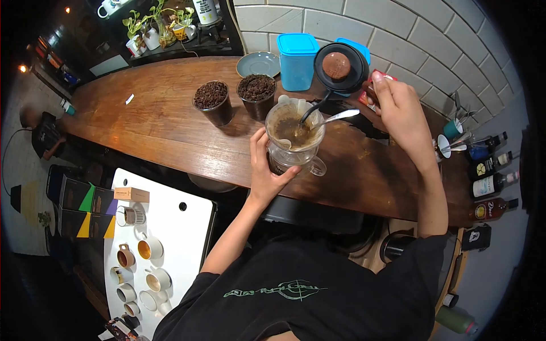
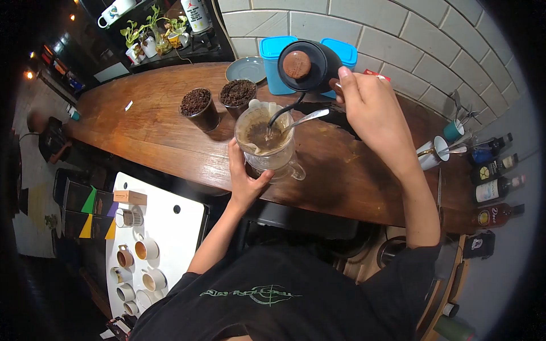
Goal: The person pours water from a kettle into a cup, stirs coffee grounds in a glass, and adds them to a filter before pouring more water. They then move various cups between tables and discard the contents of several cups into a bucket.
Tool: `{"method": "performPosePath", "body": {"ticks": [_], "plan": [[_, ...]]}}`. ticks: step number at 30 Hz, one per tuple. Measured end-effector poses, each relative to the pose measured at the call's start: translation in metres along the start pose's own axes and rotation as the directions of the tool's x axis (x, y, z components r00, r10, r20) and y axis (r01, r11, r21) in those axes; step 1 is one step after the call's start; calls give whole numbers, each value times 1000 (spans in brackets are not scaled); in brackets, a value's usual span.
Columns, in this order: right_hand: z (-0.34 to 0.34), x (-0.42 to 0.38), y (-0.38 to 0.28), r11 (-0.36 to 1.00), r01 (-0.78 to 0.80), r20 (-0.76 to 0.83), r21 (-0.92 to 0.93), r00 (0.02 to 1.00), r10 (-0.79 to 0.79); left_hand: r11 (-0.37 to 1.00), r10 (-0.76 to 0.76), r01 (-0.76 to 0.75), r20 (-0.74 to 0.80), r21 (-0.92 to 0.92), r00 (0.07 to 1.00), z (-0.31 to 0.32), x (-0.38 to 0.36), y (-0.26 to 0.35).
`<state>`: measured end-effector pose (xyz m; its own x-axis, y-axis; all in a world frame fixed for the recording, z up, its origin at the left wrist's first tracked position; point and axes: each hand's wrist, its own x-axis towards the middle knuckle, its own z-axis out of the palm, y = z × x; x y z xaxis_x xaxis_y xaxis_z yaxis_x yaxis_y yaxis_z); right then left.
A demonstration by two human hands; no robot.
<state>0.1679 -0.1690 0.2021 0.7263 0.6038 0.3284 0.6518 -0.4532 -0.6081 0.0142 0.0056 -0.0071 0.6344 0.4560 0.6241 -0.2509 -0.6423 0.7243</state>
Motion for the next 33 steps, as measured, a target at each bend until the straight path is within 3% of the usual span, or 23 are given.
{"method": "performPosePath", "body": {"ticks": [16,33], "plan": [[-6,6,25,1000,-7,-147,-16,989,5,999,-29,28,-29,-36,999,2,2,3],[9,23,7,1000,13,-72,-11,997,-14,1000,10,-10,19,-18,1000,-2,2,0]]}}
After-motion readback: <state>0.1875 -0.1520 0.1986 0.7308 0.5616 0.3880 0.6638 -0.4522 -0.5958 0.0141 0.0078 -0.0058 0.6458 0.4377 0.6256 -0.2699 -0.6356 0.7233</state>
